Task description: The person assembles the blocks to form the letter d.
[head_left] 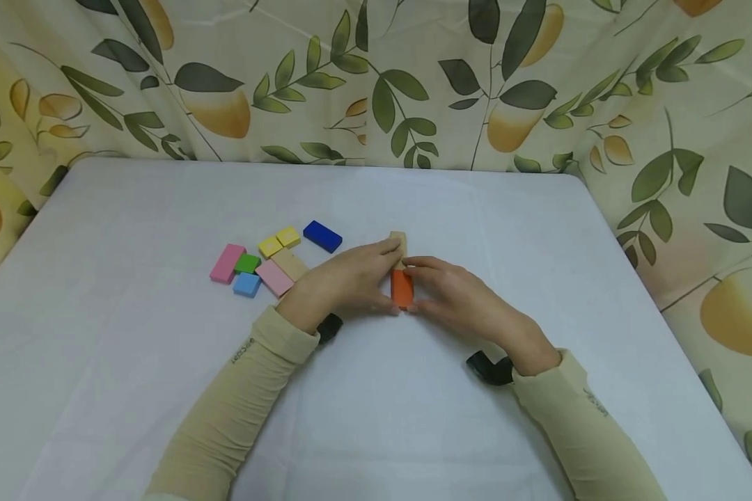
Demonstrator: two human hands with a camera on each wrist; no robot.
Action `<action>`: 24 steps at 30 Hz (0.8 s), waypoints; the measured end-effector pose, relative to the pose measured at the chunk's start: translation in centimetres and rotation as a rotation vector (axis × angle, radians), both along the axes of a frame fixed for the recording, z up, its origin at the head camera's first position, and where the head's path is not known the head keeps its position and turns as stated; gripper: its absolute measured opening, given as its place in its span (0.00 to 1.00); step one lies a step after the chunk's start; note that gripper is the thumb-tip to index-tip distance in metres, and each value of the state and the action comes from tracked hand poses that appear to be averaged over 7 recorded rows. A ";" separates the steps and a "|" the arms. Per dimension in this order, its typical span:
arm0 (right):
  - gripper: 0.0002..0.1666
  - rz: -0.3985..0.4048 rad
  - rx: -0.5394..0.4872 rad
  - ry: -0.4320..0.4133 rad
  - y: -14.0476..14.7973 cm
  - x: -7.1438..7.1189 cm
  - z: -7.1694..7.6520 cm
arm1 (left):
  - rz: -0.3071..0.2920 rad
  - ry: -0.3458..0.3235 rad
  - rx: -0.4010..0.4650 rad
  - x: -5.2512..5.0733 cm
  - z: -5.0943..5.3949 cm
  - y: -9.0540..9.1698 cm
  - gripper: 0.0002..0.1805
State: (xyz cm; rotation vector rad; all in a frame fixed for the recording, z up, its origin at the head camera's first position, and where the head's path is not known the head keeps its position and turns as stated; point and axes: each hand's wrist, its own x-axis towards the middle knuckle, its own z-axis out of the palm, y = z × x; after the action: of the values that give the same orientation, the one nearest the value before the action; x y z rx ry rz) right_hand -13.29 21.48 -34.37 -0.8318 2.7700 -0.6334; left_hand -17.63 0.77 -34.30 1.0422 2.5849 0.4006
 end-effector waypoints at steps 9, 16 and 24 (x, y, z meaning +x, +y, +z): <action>0.31 0.025 -0.001 0.014 0.1 -0.2 -0.3 | 0.014 -0.095 -0.003 0.0 0.3 -0.1 0.58; 0.30 0.023 -0.005 0.007 -0.1 -0.2 -0.3 | 0.006 -0.053 0.009 0.0 -0.2 -0.2 0.54; 0.31 0.018 -0.019 -0.006 0.4 -0.9 -0.4 | 0.012 0.008 0.012 -0.2 -0.2 0.2 0.51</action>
State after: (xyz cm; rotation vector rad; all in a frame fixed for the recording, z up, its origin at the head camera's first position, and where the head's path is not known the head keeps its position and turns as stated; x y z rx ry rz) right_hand -14.23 21.88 -34.80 -0.8563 2.7523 -0.6594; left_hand -17.87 0.98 -34.48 1.0342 2.5999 0.4161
